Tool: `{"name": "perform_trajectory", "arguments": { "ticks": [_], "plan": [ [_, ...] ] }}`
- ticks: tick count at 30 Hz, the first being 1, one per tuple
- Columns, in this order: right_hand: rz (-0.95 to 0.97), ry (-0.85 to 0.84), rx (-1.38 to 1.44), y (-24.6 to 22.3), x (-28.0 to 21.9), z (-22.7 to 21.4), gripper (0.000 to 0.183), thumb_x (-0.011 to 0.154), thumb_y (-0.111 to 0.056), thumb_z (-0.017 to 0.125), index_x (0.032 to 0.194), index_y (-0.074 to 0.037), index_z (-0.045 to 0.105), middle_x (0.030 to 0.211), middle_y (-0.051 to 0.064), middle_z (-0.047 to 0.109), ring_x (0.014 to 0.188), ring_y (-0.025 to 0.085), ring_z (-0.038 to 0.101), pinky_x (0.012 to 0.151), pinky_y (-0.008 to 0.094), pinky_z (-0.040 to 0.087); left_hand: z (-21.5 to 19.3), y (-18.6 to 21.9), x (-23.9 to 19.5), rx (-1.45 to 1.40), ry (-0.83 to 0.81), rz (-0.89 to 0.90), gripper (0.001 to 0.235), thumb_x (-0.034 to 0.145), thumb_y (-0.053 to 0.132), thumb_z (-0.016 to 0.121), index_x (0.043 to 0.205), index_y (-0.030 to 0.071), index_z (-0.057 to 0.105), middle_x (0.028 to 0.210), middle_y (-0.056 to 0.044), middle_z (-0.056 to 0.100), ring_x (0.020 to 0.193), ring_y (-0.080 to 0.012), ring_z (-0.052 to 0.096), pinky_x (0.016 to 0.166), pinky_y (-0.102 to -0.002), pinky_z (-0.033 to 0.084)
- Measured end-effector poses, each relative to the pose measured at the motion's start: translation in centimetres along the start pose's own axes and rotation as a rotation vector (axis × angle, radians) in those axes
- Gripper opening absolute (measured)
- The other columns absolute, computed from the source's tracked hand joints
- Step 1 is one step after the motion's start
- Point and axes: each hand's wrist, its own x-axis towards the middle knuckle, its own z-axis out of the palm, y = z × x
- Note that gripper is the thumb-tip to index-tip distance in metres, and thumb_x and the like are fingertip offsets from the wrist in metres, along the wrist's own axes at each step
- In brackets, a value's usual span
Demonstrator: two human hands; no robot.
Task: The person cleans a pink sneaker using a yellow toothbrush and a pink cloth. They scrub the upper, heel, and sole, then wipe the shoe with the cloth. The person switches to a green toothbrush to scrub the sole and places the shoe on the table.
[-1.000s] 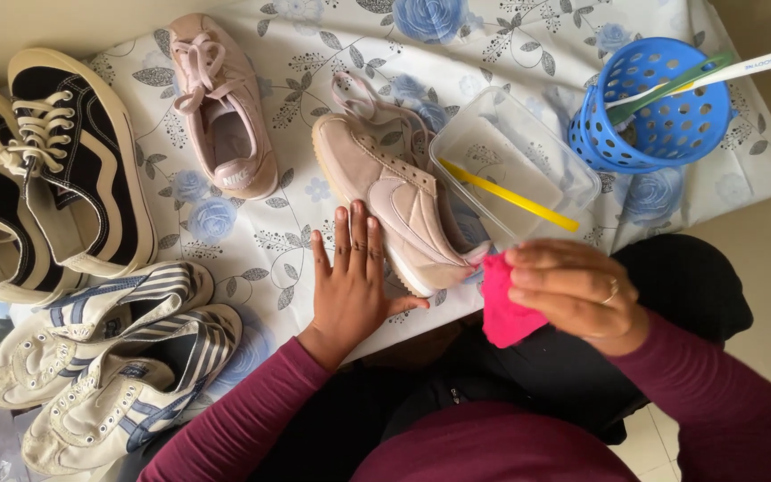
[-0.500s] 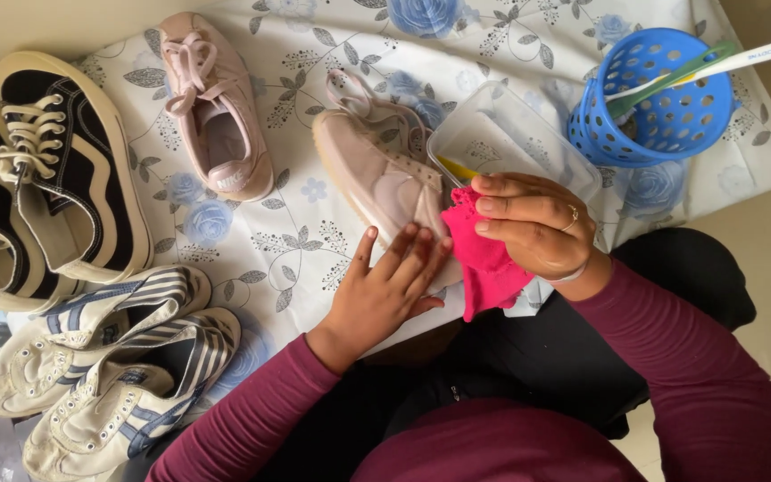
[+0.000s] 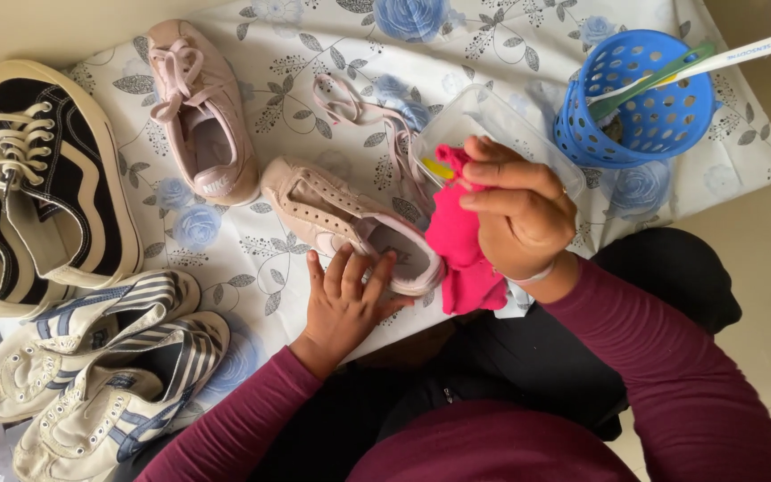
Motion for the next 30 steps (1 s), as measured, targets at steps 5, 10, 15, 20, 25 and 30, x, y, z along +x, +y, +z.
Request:
{"name": "perform_trajectory", "arguments": {
  "ticks": [5, 10, 15, 20, 25, 30],
  "plan": [
    [0.074, -0.033, 0.008, 0.3, -0.1, 2.1, 0.022, 0.092, 0.013, 0.069, 0.073, 0.003, 0.076, 0.092, 0.018, 0.074, 0.107, 0.039, 0.073, 0.099, 0.049, 0.058, -1.1, 0.2, 0.8, -0.108, -0.022, -0.058, 0.064, 0.089, 0.076, 0.05, 0.121, 0.021, 0.065, 0.119, -0.01, 0.045, 0.125, -0.0347, 0.048, 0.112, -0.076, 0.034],
    [0.384, -0.728, 0.077, -1.1, -0.3, 1.4, 0.02, 0.096, 0.012, 0.055, 0.104, 0.003, 0.071, 0.116, 0.021, 0.072, 0.114, 0.044, 0.066, 0.093, 0.054, 0.057, -2.5, -0.6, 2.0, -0.261, -0.076, -0.142, 0.049, 0.092, 0.068, 0.053, 0.103, 0.022, 0.064, 0.111, -0.007, 0.046, 0.118, -0.0352, 0.047, 0.114, -0.082, 0.014],
    [0.657, -0.932, 0.186, -1.6, -1.7, 0.4, 0.049, 0.099, 0.014, 0.033, 0.141, 0.0, 0.055, 0.142, 0.021, 0.056, 0.136, 0.04, 0.053, 0.114, 0.05, 0.042, -1.5, -1.5, 1.1, -0.629, -0.068, -0.261, 0.043, 0.072, 0.056, 0.081, 0.091, 0.022, 0.065, 0.108, -0.005, 0.039, 0.115, -0.0388, 0.041, 0.114, -0.069, 0.03],
    [0.727, -1.045, 0.319, -3.2, 1.1, -0.9, 0.072, 0.09, 0.022, 0.041, 0.157, -0.002, 0.034, 0.16, 0.023, 0.037, 0.148, 0.039, 0.036, 0.122, 0.05, 0.031, -2.5, -3.2, 3.1, -0.905, -0.072, -0.388, 0.04, 0.07, 0.04, 0.09, 0.093, 0.017, 0.066, 0.111, -0.009, 0.033, 0.116, -0.0426, 0.042, 0.115, -0.067, 0.03],
    [0.752, -1.074, 0.383, -3.4, 2.2, -1.1, 0.093, 0.081, 0.023, 0.052, 0.163, -0.007, 0.02, 0.17, 0.018, 0.022, 0.155, 0.037, 0.023, 0.124, 0.05, 0.024, -5.2, -4.2, 6.3, -1.157, -0.069, -0.475, 0.037, 0.074, 0.028, 0.089, 0.096, 0.011, 0.066, 0.111, -0.009, 0.028, 0.117, -0.0402, 0.039, 0.116, -0.067, 0.031],
    [0.564, -0.781, 0.461, -3.6, 2.7, -0.8, 0.091, 0.076, 0.008, 0.083, 0.153, 0.002, 0.034, 0.165, 0.026, 0.028, 0.155, 0.043, 0.027, 0.128, 0.05, 0.022, -7.4, -4.2, 8.7, -1.372, -0.074, -0.564, 0.042, 0.087, 0.042, 0.076, 0.107, 0.009, 0.059, 0.121, -0.011, 0.029, 0.126, -0.033, 0.038, 0.121, -0.063, 0.022]
  ]
}}
